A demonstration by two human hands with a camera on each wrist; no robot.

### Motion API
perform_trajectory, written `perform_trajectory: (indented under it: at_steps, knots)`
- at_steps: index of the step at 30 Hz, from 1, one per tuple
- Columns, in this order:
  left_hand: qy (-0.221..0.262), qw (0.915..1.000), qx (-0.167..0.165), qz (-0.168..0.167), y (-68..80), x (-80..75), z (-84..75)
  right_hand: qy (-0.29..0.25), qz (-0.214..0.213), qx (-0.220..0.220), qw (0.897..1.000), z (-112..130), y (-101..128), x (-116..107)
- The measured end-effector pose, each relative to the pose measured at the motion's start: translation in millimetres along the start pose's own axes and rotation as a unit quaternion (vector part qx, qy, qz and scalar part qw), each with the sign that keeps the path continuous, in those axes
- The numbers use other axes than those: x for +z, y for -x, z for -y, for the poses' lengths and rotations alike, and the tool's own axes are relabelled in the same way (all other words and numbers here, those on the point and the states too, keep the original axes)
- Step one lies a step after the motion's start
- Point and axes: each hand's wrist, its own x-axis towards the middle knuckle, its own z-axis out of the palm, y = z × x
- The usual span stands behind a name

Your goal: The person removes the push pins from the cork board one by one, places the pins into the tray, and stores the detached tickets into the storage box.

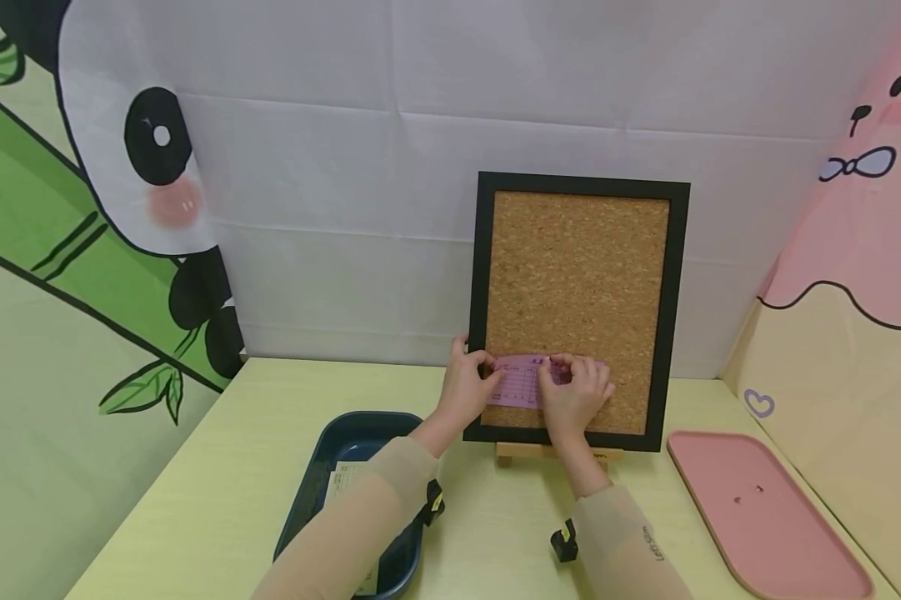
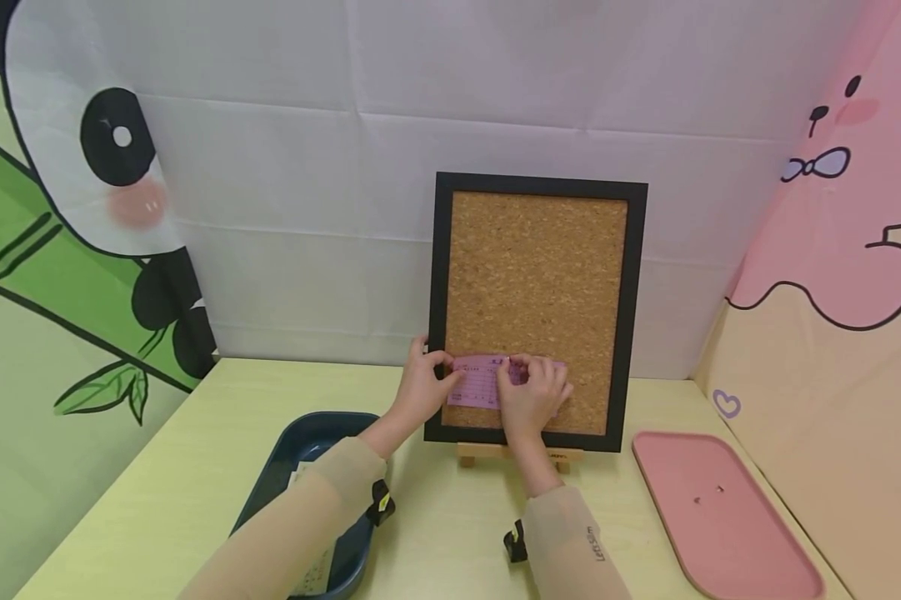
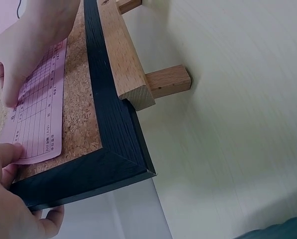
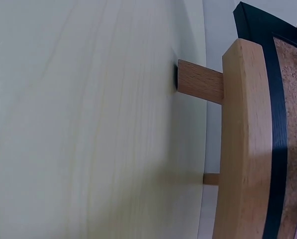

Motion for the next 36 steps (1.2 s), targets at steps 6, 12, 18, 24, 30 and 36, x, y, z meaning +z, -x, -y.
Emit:
perform_trajectory:
  at_steps: [6,12,18,24,30,36]
  knots:
    - [0.005,1.0,-0.004,-0.002,0.0,0.2,-0.5,-0.002,0.004,-0.007,1.0,0.4,-1.2,-0.8]
    - [0.007,1.0,-0.005,-0.001,-0.8,0.3,0.1,-0.006,0.008,-0.012,1.0,-0.1,-1.5,-1.4]
    - [0.001,1.0,-0.002,-0.001,-1.5,1.5,0.9,-0.012,0.009,-0.012,1.0,-1.2,-1.5,-1.7]
    - [-0.001,1.0,-0.008,0.001,-1.4,1.7,0.9,-0.02,0.006,-0.017,1.0,-3.6,-0.8,-1.3]
    - [0.001,1.0,-0.009,0.002,-1.6,1.9,0.9,-0.02,0.005,-0.018,1.0,-5.5,-0.3,-1.2]
    - [0.003,0.9999,-0.012,0.001,-1.1,1.6,0.5,-0.021,0.011,-0.022,0.999,-5.1,0.0,-2.4]
